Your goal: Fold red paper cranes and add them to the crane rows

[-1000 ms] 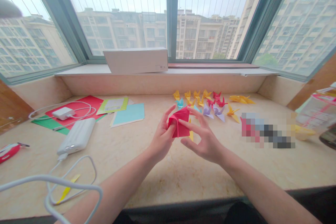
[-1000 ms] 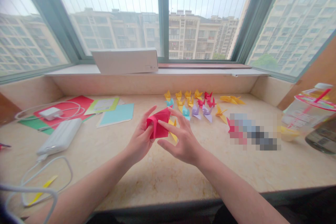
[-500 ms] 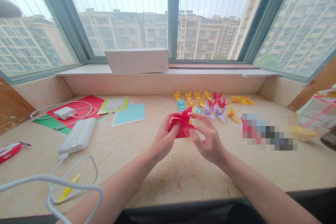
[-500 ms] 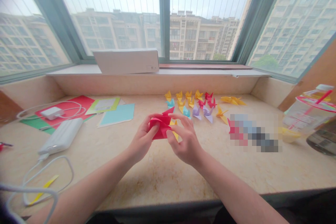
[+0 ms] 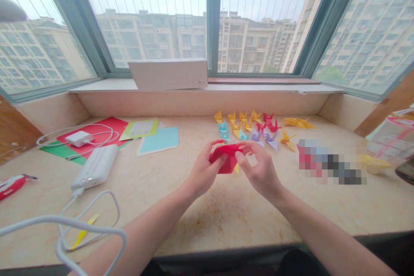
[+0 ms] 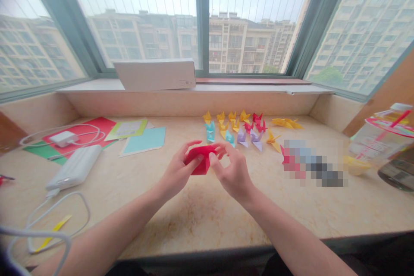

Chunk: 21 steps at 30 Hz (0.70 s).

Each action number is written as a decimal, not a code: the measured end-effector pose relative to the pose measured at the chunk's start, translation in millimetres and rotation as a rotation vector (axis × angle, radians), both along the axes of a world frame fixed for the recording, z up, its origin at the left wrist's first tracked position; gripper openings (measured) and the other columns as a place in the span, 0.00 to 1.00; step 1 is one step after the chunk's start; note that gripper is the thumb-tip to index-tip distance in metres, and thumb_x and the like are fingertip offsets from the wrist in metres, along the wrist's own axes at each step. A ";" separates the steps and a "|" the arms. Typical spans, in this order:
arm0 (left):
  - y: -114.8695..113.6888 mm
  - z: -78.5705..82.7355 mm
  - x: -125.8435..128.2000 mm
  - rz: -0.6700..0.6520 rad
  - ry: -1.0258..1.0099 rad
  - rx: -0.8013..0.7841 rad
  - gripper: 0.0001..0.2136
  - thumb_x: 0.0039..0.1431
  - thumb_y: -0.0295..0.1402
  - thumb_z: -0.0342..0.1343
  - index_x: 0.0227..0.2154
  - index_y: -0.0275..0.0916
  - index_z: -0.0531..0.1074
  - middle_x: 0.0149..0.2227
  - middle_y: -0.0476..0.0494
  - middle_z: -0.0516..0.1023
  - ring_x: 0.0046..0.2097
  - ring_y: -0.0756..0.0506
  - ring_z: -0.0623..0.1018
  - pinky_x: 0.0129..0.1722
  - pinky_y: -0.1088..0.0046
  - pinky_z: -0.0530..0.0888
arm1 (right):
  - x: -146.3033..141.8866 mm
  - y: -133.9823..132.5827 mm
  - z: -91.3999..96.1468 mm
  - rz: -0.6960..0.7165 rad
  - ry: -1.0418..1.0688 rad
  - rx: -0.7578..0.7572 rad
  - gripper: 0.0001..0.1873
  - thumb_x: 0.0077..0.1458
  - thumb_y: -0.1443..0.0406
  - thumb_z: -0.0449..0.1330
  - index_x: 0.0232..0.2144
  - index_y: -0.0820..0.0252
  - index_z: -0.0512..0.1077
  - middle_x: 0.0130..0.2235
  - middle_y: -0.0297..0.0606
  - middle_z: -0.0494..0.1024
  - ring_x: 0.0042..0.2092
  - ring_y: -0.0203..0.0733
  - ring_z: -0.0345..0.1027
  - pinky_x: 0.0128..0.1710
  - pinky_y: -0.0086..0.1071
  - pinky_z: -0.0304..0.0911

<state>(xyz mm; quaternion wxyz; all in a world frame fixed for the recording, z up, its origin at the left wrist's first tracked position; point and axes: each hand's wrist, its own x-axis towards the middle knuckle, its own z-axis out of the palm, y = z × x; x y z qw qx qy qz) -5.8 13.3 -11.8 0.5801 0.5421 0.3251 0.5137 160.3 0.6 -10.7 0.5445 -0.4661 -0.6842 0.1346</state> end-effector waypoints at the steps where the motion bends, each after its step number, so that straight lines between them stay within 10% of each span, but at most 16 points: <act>1: 0.7 -1.1 -0.2 -0.003 0.009 0.001 0.21 0.56 0.37 0.63 0.51 0.40 0.67 0.38 0.43 0.81 0.35 0.45 0.80 0.33 0.71 0.77 | 0.0 0.5 -0.5 0.006 -0.004 -0.024 0.10 0.56 0.64 0.59 0.42 0.55 0.73 0.34 0.36 0.80 0.35 0.44 0.73 0.39 0.39 0.66; 21: -1.0 -0.7 1.1 -0.133 0.032 -0.003 0.27 0.63 0.44 0.55 0.62 0.42 0.62 0.41 0.39 0.81 0.32 0.45 0.81 0.31 0.69 0.77 | 2.8 7.9 1.2 0.182 0.432 -0.237 0.08 0.54 0.63 0.58 0.33 0.59 0.75 0.25 0.32 0.78 0.23 0.36 0.70 0.23 0.30 0.68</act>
